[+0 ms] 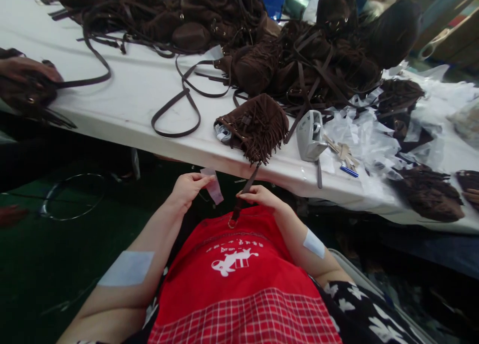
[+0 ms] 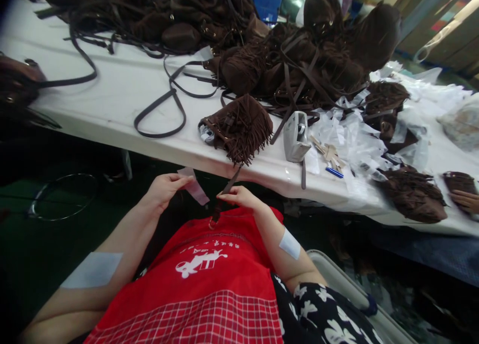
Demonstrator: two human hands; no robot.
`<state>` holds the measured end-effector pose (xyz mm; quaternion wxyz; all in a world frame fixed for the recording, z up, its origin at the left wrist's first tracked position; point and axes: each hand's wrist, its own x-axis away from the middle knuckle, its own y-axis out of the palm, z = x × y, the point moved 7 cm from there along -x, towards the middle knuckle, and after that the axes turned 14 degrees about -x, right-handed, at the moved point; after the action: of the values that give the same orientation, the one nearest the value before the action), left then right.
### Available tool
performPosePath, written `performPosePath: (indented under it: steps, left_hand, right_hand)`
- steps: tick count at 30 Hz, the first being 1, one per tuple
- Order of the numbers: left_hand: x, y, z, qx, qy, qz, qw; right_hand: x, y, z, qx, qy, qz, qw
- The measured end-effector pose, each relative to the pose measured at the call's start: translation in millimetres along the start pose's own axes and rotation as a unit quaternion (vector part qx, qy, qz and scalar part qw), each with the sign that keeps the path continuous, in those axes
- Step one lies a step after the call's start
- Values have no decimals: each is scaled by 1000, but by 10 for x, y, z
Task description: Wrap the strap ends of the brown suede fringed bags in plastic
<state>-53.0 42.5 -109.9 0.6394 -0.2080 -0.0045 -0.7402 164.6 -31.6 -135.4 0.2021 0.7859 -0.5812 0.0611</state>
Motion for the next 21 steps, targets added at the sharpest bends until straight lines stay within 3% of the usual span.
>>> performPosePath:
  steps: [5, 7, 10, 13, 16, 21]
  left_hand:
    - [53, 53, 28, 5, -2, -16, 1000]
    - [109, 140, 17, 0, -13, -37, 999]
    - [251, 381, 20, -17, -24, -110, 994]
    - [388, 633, 99, -39, 2, -173, 984]
    - [408, 743, 223, -45, 40, -175, 983]
    - [295, 747, 384, -62, 71, -159, 983]
  right_hand:
    - [149, 341, -36, -62, 14, -76, 995]
    - [177, 406, -20, -54, 3, -59, 997]
    - [203, 372, -15, -20, -40, 32, 998]
    - [225, 396, 31, 13, -42, 43, 998]
    - [236, 382, 93, 22, -20, 41, 999]
    - [248, 312, 91, 10, -7, 25, 1000]
